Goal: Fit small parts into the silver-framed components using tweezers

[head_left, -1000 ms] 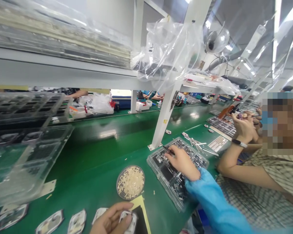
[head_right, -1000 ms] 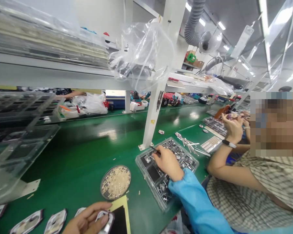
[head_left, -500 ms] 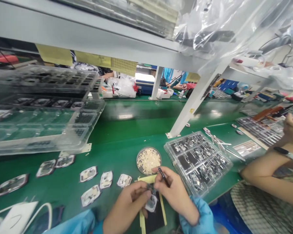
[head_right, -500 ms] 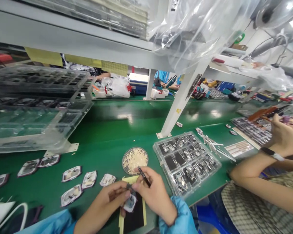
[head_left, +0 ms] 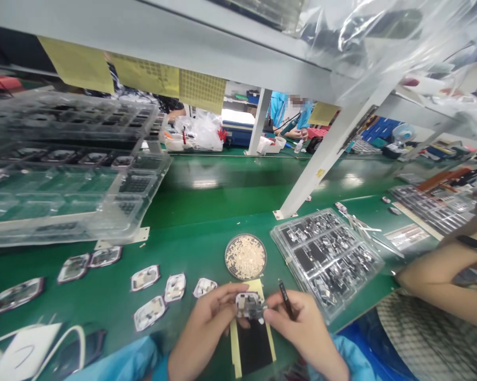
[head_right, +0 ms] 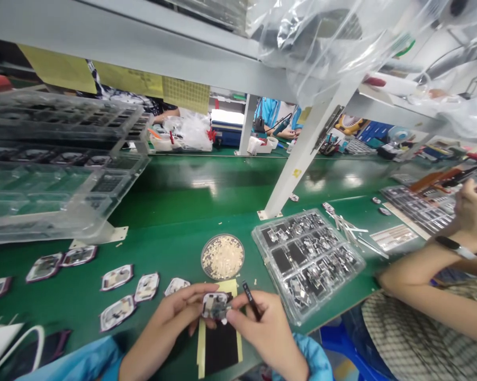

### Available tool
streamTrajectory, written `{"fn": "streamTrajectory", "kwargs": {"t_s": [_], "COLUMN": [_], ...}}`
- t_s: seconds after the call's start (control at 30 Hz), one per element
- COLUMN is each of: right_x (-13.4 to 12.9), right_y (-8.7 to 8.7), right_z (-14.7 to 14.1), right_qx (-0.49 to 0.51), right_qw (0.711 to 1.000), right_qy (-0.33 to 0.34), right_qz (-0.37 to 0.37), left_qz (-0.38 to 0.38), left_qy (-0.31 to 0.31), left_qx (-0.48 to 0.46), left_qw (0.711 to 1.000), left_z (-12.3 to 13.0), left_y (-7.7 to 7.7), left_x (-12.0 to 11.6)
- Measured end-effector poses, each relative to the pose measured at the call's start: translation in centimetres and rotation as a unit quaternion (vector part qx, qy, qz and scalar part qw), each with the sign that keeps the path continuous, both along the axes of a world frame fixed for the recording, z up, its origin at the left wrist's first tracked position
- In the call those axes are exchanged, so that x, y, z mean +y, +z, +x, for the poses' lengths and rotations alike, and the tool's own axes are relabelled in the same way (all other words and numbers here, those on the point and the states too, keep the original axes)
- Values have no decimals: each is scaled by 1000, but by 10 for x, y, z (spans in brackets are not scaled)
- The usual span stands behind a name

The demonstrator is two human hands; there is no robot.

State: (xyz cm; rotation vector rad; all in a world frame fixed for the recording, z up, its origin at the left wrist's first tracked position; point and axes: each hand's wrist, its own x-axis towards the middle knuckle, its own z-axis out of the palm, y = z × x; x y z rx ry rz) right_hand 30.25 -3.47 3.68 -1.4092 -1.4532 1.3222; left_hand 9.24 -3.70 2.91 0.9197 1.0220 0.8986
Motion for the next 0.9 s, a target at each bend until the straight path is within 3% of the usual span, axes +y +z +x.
{"fn": "streamTrajectory", "kwargs": {"t_s": [0.3, 0.63, 0.9], "right_x": [0, 4, 5], "right_y": [-10, -15, -18], "right_z": [-14, -6, -7], "right_qx": [73, 64, 57], "right_qw": [995, 995, 996], "right_qy": [2, 0, 0], "right_qz": [-65, -71, -63], "left_qz": [43, 99, 172], "left_qy": [-43, -34, -23], "left_qx": [16, 250, 294], "left_qw": [998, 962, 940], "left_z": [-2, 2, 0], "left_y": [-4, -6, -7], "left_x": [-5, -6, -5]}}
